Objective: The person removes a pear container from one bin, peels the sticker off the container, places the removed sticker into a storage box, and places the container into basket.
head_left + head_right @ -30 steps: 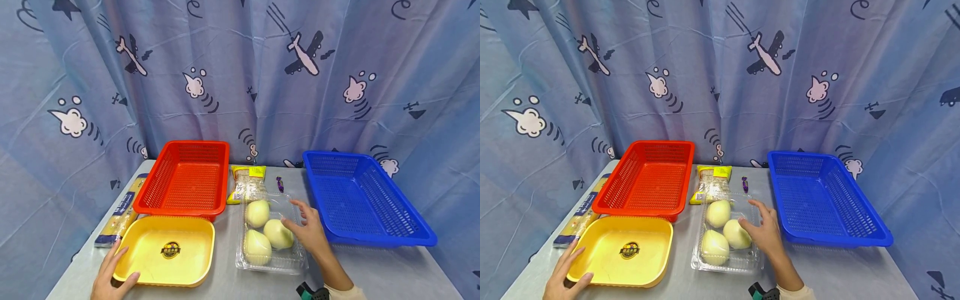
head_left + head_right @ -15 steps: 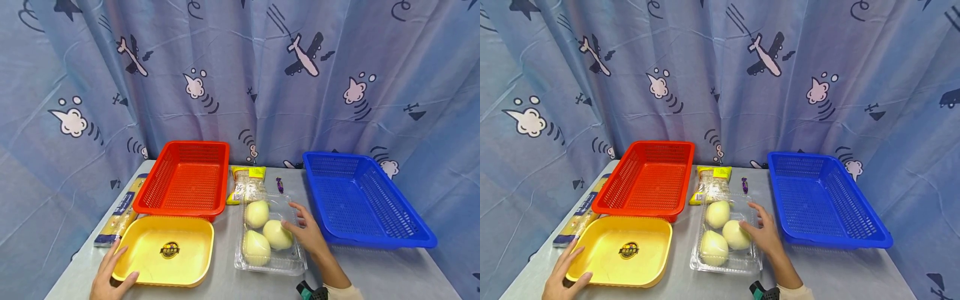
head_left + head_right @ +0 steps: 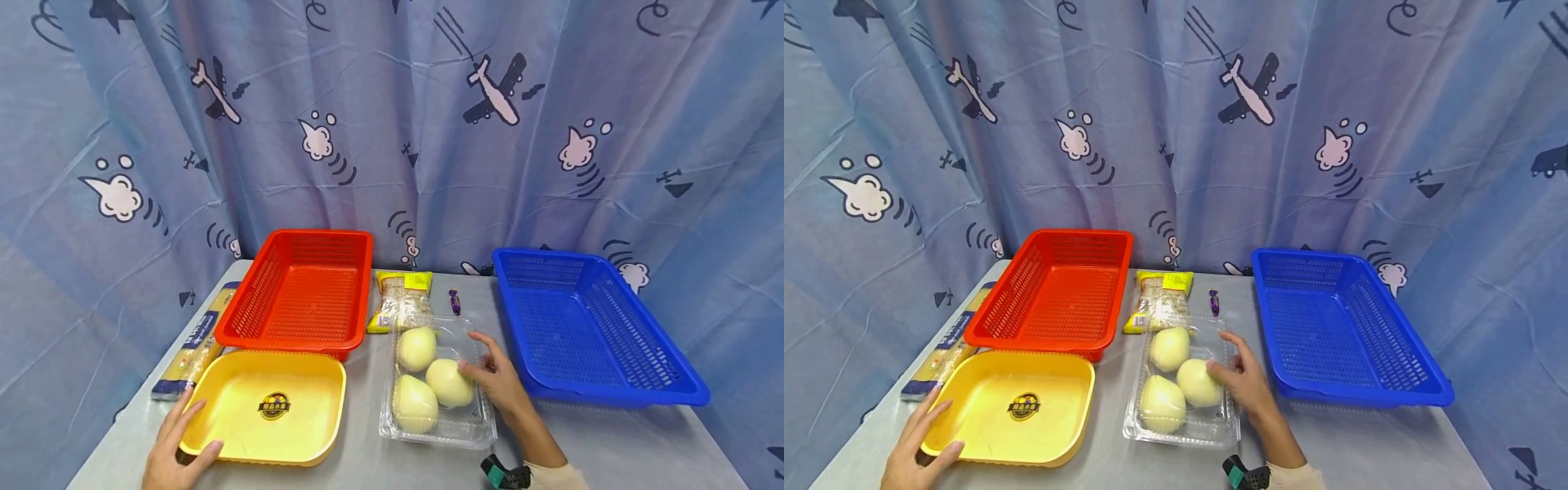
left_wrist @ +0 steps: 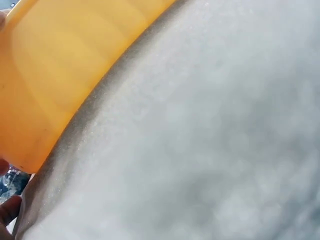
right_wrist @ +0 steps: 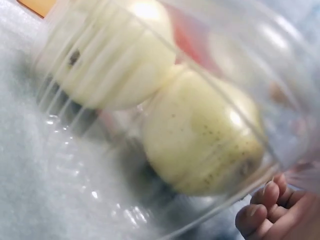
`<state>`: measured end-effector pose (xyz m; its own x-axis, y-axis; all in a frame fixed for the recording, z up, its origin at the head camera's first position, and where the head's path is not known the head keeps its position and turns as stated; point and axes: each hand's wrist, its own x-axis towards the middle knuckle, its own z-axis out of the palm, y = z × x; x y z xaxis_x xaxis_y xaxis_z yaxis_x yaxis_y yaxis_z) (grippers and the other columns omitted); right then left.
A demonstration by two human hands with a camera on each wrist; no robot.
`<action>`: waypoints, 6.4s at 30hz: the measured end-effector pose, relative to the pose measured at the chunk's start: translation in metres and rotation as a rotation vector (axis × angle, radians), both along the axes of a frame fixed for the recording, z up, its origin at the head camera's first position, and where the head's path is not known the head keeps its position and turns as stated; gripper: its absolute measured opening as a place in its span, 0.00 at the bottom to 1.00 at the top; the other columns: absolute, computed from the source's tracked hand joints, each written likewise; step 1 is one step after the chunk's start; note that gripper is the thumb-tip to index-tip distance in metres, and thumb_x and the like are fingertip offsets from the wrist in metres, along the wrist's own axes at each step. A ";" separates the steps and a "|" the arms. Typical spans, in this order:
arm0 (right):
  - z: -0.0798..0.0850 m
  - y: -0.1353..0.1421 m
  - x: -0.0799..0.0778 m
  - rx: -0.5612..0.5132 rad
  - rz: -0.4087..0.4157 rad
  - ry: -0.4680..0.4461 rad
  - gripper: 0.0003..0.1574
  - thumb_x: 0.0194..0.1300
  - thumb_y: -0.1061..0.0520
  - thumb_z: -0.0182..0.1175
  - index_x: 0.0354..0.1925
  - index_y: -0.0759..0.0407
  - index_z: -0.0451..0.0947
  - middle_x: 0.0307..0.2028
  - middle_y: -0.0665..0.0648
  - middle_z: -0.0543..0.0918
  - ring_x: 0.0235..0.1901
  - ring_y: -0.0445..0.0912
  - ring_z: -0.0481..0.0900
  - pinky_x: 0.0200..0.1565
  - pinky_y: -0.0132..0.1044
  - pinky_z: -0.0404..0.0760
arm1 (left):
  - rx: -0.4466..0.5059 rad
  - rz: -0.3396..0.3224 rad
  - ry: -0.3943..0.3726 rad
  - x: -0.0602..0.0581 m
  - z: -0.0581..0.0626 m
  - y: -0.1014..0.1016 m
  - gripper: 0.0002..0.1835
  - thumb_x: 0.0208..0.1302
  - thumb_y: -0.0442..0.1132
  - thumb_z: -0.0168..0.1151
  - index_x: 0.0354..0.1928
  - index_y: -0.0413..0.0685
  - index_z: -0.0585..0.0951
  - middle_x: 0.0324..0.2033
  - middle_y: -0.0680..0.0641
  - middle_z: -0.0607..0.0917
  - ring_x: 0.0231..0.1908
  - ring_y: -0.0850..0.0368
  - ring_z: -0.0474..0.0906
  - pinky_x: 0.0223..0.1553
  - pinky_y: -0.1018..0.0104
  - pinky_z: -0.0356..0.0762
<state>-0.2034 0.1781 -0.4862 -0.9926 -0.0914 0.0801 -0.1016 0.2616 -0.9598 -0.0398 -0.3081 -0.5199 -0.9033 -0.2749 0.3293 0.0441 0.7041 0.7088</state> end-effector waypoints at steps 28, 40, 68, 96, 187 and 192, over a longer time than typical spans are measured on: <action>-0.005 -0.003 -0.001 -0.070 0.000 0.035 0.24 0.60 0.63 0.65 0.55 0.59 0.75 0.25 0.54 0.65 0.25 0.43 0.65 0.28 0.33 0.65 | 0.013 -0.113 0.334 0.004 0.065 0.008 0.43 0.35 0.20 0.74 0.62 0.36 0.75 0.70 0.43 0.60 0.61 0.65 0.60 0.57 0.82 0.56; -0.006 -0.001 -0.003 -0.100 0.000 0.019 0.24 0.60 0.67 0.64 0.56 0.62 0.74 0.24 0.53 0.65 0.25 0.43 0.65 0.28 0.32 0.66 | 0.067 -0.302 0.551 -0.015 0.081 0.029 0.40 0.34 0.25 0.73 0.59 0.28 0.73 0.66 0.31 0.63 0.62 0.56 0.65 0.62 0.73 0.58; -0.006 -0.001 0.000 -0.081 0.021 0.051 0.24 0.61 0.65 0.64 0.56 0.62 0.74 0.25 0.54 0.64 0.24 0.43 0.63 0.27 0.32 0.65 | 0.254 -0.529 0.764 -0.042 0.111 0.082 0.34 0.47 0.28 0.68 0.59 0.22 0.70 0.66 0.29 0.62 0.64 0.45 0.60 0.55 0.65 0.63; 0.023 -0.007 0.017 -0.103 0.058 0.067 0.22 0.62 0.66 0.62 0.54 0.71 0.72 0.25 0.55 0.65 0.25 0.43 0.64 0.28 0.32 0.65 | 0.323 -0.593 0.750 -0.081 0.092 0.139 0.35 0.51 0.36 0.70 0.60 0.27 0.71 0.65 0.29 0.63 0.63 0.43 0.61 0.52 0.63 0.66; 0.049 0.000 0.024 0.158 0.055 0.010 0.30 0.60 0.59 0.67 0.61 0.55 0.76 0.17 0.52 0.66 0.17 0.42 0.63 0.18 0.31 0.63 | 0.124 -0.528 -0.242 -0.134 0.096 0.242 0.30 0.55 0.41 0.72 0.61 0.45 0.78 0.55 0.33 0.77 0.47 0.43 0.76 0.45 0.50 0.76; 0.066 0.003 0.026 0.180 0.125 -0.012 0.34 0.61 0.58 0.66 0.65 0.56 0.72 0.19 0.52 0.65 0.19 0.42 0.62 0.19 0.31 0.63 | 0.145 -0.557 -0.286 -0.136 0.113 0.239 0.31 0.54 0.41 0.72 0.62 0.45 0.77 0.57 0.33 0.75 0.27 0.52 0.72 0.24 0.64 0.72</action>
